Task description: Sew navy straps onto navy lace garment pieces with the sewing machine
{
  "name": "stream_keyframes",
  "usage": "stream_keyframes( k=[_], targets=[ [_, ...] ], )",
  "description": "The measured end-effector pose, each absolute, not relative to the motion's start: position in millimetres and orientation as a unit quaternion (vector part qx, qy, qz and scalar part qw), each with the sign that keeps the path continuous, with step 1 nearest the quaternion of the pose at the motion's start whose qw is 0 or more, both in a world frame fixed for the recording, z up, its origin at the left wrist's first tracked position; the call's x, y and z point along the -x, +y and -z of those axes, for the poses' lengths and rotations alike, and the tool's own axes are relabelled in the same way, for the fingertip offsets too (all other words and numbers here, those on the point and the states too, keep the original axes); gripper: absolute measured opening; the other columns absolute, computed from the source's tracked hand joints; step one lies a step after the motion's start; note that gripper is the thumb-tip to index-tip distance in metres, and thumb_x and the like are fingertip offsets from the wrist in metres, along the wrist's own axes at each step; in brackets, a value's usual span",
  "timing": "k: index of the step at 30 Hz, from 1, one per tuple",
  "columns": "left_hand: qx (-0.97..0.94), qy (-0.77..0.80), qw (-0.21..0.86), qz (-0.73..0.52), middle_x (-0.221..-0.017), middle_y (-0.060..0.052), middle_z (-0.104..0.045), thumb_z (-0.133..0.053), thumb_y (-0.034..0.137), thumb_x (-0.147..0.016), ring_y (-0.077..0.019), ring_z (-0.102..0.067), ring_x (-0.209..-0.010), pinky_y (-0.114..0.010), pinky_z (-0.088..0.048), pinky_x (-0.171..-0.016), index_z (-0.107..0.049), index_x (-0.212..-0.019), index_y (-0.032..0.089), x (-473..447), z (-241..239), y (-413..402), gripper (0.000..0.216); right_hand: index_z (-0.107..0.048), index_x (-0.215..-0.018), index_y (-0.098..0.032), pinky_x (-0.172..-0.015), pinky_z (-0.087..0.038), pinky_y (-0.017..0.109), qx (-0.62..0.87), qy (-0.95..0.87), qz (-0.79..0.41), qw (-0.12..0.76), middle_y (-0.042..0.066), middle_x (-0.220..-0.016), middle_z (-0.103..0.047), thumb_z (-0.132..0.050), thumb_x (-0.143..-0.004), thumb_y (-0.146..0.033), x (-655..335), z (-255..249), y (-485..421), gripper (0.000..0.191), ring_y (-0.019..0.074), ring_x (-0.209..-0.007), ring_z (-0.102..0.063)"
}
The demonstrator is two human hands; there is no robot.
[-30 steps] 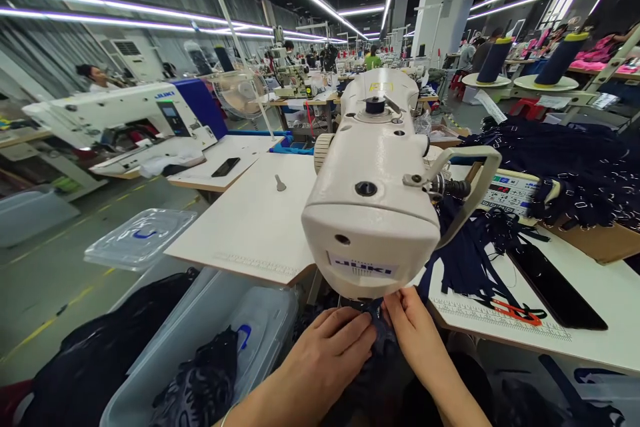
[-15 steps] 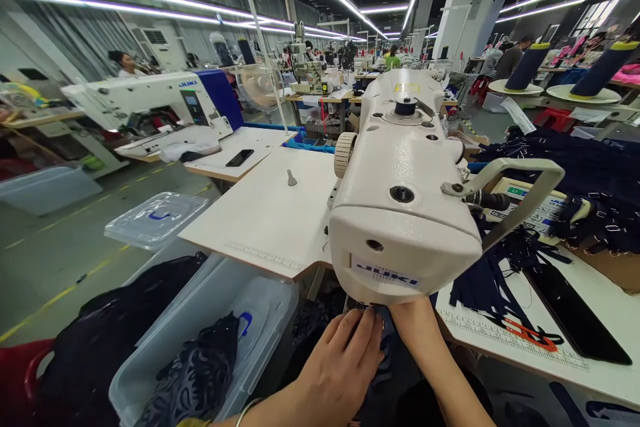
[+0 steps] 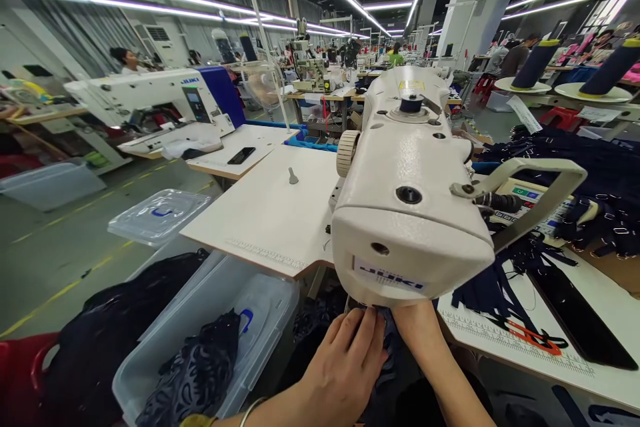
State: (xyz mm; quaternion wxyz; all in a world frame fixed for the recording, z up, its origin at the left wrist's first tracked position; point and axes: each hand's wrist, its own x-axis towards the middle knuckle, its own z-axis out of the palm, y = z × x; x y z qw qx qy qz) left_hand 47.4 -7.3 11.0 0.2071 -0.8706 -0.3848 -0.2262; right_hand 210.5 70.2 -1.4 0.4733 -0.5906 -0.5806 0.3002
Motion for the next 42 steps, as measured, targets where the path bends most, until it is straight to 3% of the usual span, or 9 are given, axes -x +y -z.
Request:
stream_keyframes(
  k=[4,9,19,33,42],
  targets=[
    [0.870,-0.385,0.205,0.228,-0.117,-0.012,-0.060,-0.045,0.028,-0.097,-0.0236,-0.054,-0.104,-0.035,-0.041,-0.089,-0.057,-0.123,0.006,-48.3,-9.8,-7.1,0.036,-0.068,-0.099,-0.023,-0.082,-0.052,0.041,0.588,-0.595,-0.284,0.468,0.007,-0.103,-0.070,-0.060,-0.087,-0.042,-214.9,4.3,71.4,0.023,0.0222,-0.095,-0.063],
    [0.872,-0.381,0.199,0.236,-0.117,-0.012,-0.060,-0.046,0.028,-0.097,-0.0238,-0.055,-0.103,-0.034,-0.041,-0.089,-0.058,-0.122,0.006,-47.6,-11.7,-6.0,0.036,-0.071,-0.080,-0.028,-0.083,-0.051,0.049,0.581,-0.620,-0.248,0.465,0.008,-0.082,-0.073,-0.066,-0.076,-0.040,-209.9,12.3,69.2,0.014,0.0336,-0.099,-0.062],
    [0.874,-0.379,0.210,0.223,-0.116,-0.012,-0.060,-0.045,0.033,-0.098,-0.0232,-0.055,-0.100,-0.034,-0.040,-0.088,-0.058,-0.121,0.006,-42.5,-13.3,-5.0,0.038,-0.066,-0.070,-0.025,-0.088,-0.048,0.055,0.571,-0.665,-0.156,0.456,0.013,-0.076,-0.071,-0.056,-0.079,-0.034,-212.9,28.6,70.4,0.016,0.0364,-0.104,-0.060],
    [0.889,-0.360,0.189,0.210,-0.122,-0.011,-0.055,-0.041,0.034,-0.099,-0.0223,-0.052,-0.106,-0.032,-0.037,-0.093,-0.055,-0.126,0.007,-36.3,-12.4,-3.8,0.041,-0.068,-0.068,-0.026,-0.088,-0.051,0.050,0.550,-0.702,-0.102,0.440,0.010,-0.072,-0.073,-0.051,-0.081,-0.031,-215.8,32.1,69.8,0.021,0.0340,-0.099,-0.065],
    [0.894,-0.367,0.163,0.198,-0.122,-0.011,-0.054,-0.041,0.034,-0.099,-0.0225,-0.051,-0.107,-0.033,-0.039,-0.093,-0.053,-0.128,0.009,-38.2,-9.4,-5.8,0.041,-0.071,-0.088,-0.023,-0.092,-0.050,0.041,0.555,-0.702,-0.091,0.437,0.007,-0.090,-0.076,-0.050,-0.080,-0.031,-215.9,27.7,69.1,0.023,0.0287,-0.108,-0.063]
  ],
)
